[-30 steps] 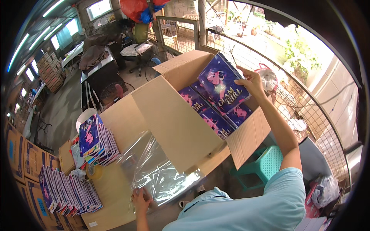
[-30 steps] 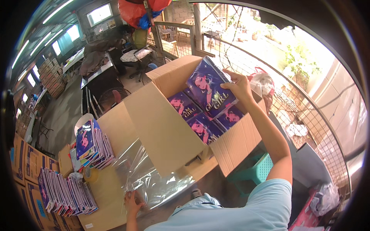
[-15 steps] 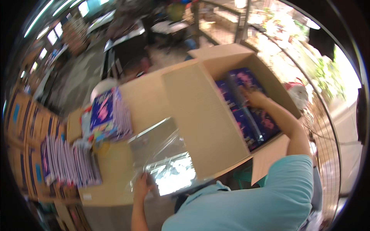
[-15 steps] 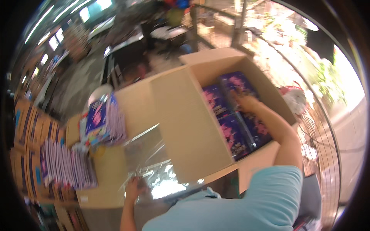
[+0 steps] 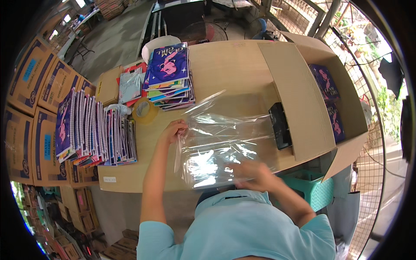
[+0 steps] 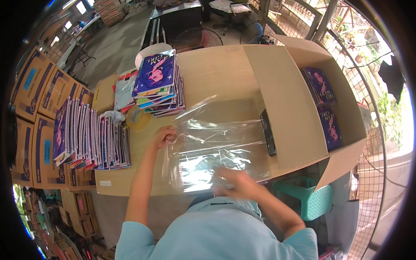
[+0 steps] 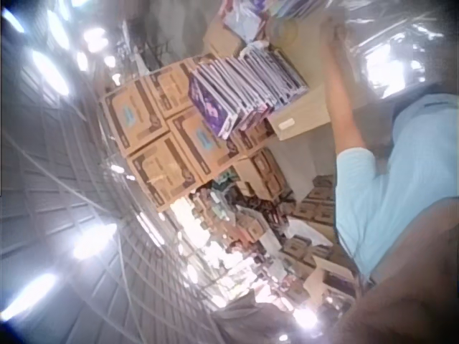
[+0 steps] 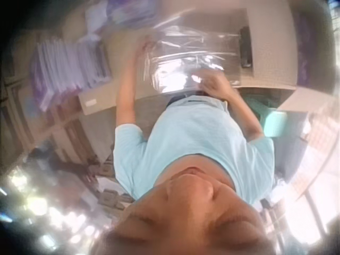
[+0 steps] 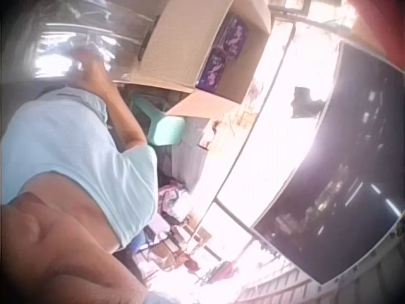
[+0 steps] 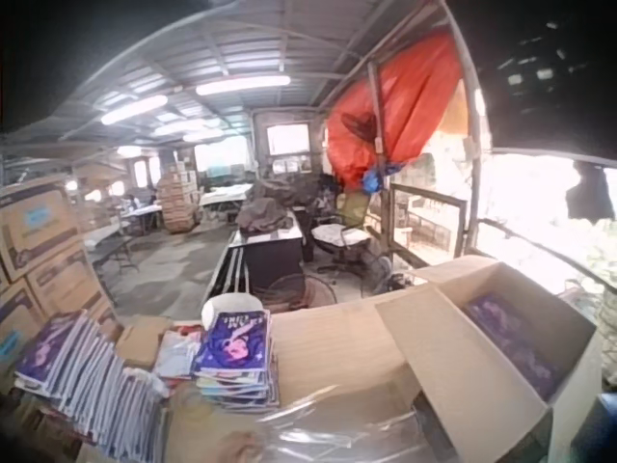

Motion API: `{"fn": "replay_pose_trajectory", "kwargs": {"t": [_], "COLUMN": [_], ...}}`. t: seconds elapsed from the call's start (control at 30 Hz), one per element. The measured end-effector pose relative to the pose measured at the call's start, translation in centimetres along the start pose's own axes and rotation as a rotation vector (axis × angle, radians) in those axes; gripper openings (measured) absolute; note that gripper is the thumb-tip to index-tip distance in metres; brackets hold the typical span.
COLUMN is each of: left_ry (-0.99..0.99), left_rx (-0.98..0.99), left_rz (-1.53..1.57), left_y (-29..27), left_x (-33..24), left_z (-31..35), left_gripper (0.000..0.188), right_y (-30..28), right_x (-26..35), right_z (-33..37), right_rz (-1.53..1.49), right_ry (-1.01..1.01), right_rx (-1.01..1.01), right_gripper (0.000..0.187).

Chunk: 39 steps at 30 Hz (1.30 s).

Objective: The person wraps spiral-bound notebooks in clear plastic bags on a wooden table. They place a notebook into a bag, fold the plastic over, and smooth it out. The person repeats this process for multiple notebooks, stacking the wrapped items on the table.

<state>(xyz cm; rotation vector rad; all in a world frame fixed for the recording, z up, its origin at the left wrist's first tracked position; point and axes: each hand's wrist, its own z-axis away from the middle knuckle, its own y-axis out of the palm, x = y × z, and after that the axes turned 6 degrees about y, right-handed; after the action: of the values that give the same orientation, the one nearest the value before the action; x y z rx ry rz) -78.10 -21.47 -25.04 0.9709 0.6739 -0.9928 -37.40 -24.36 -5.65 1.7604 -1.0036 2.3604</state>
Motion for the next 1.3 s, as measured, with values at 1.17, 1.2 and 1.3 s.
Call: {"fn": "replay_pose_trajectory", "kwargs": {"t": [1.17, 1.2, 1.3], "left_ry": [0.461, 0.403, 0.425], "left_rx": [-0.019, -0.046, -0.162], "left_rz": [-1.635, -1.642, -1.84], "left_y": [12.8, 12.4, 12.2], "left_x": [13.0, 14.1, 17.6], "left_z": [19.4, 20.2, 20.4], "left_gripper": [0.086, 0.09, 0.082], "right_y": [1.4, 1.6, 3.8], "right_x": [-16.7, -16.2, -20.5], "right_z": [0.2, 1.3, 4.3], "right_rz": [0.848, 0.847, 1.188], "right_ry": [-0.043, -0.065, -0.065], "right_rx": [0.225, 0.297, 0.257], "right_gripper": [0.118, 0.102, 0.089]}}
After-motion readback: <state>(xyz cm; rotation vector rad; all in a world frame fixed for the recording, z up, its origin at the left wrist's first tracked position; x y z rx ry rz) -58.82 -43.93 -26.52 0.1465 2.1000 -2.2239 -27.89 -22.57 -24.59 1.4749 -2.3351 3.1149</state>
